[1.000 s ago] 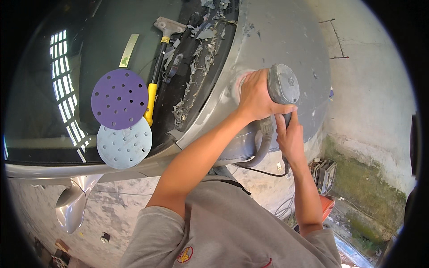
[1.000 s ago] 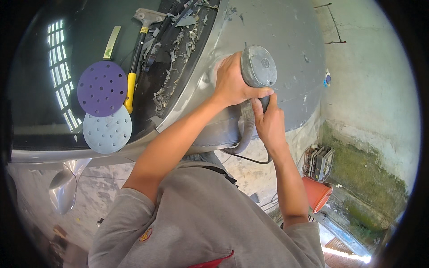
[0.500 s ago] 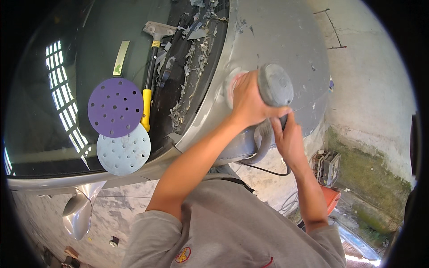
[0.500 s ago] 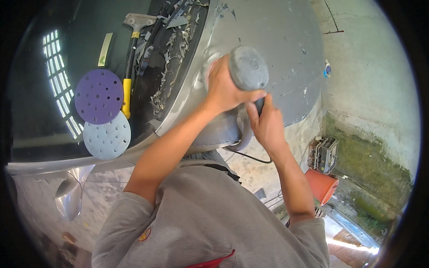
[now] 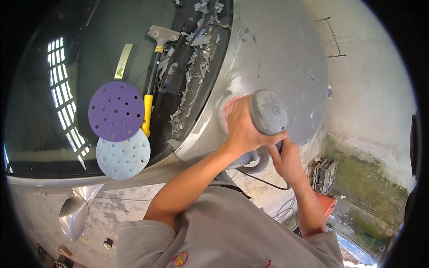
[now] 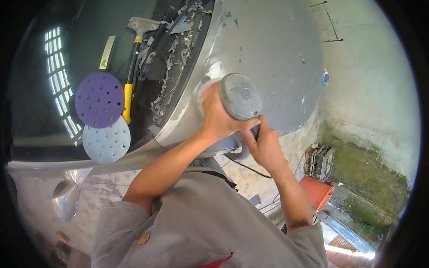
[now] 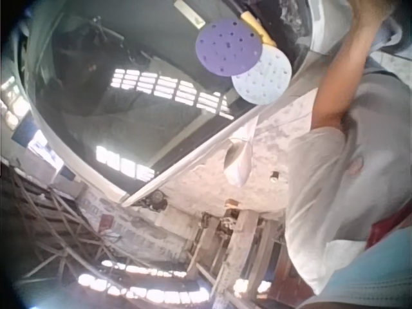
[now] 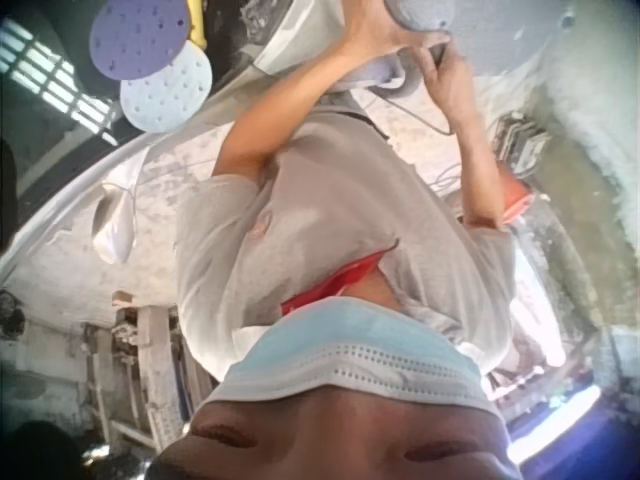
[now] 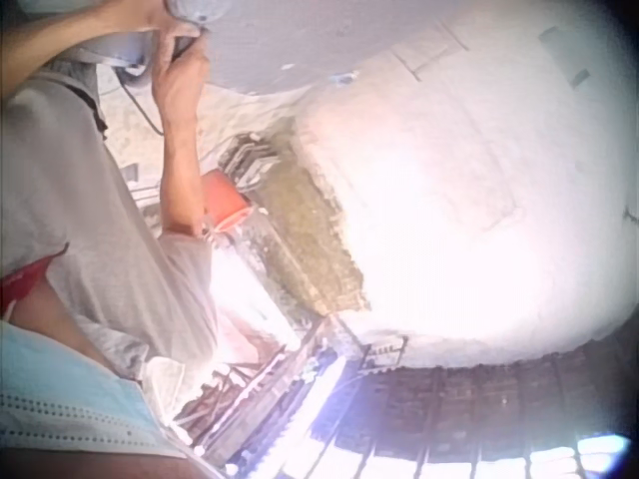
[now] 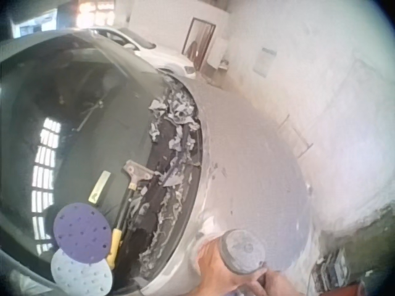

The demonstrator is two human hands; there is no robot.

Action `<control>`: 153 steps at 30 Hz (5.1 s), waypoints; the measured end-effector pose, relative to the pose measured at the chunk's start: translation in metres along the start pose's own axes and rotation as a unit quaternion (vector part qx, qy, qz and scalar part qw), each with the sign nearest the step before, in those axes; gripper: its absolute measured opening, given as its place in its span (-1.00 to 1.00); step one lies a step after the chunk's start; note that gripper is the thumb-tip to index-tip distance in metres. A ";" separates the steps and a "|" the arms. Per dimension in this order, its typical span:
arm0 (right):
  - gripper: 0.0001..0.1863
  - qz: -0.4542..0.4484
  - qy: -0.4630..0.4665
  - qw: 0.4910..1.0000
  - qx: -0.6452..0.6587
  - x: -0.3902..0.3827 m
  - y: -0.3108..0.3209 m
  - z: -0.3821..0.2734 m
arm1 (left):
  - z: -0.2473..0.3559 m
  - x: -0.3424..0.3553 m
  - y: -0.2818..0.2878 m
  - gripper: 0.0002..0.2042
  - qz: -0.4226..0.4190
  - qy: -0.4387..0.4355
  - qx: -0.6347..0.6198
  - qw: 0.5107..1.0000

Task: The person uses a handheld orbital sander to smooth a grey car panel. They move the sander in circular motions across the surface, removing material and creating a uniform matte finish. Spare sanding discs and a scraper are visible on the windshield.

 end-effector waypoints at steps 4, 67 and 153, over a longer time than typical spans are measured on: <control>-0.57 -0.005 0.001 1.000 0.003 0.004 0.002 -0.002 | -0.010 0.000 0.000 -0.02 -0.025 0.043 -0.013 0.999; -0.90 -0.059 -0.093 0.983 0.150 0.043 -0.005 0.012 | -0.015 0.004 -0.013 0.02 -0.036 0.025 -0.067 0.997; -0.77 0.013 -0.090 0.994 0.063 0.243 0.121 0.005 | -0.049 0.130 -0.016 -0.29 0.055 -0.047 0.063 0.995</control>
Point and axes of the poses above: each hand's wrist, its own x-axis towards the middle knuckle, its own y-axis out of the back of the hand, z = x × y, the point moved 10 cm from there along x, towards the middle knuckle, and after that the axes turned 7 degrees about -z, right-handed, at the moved point
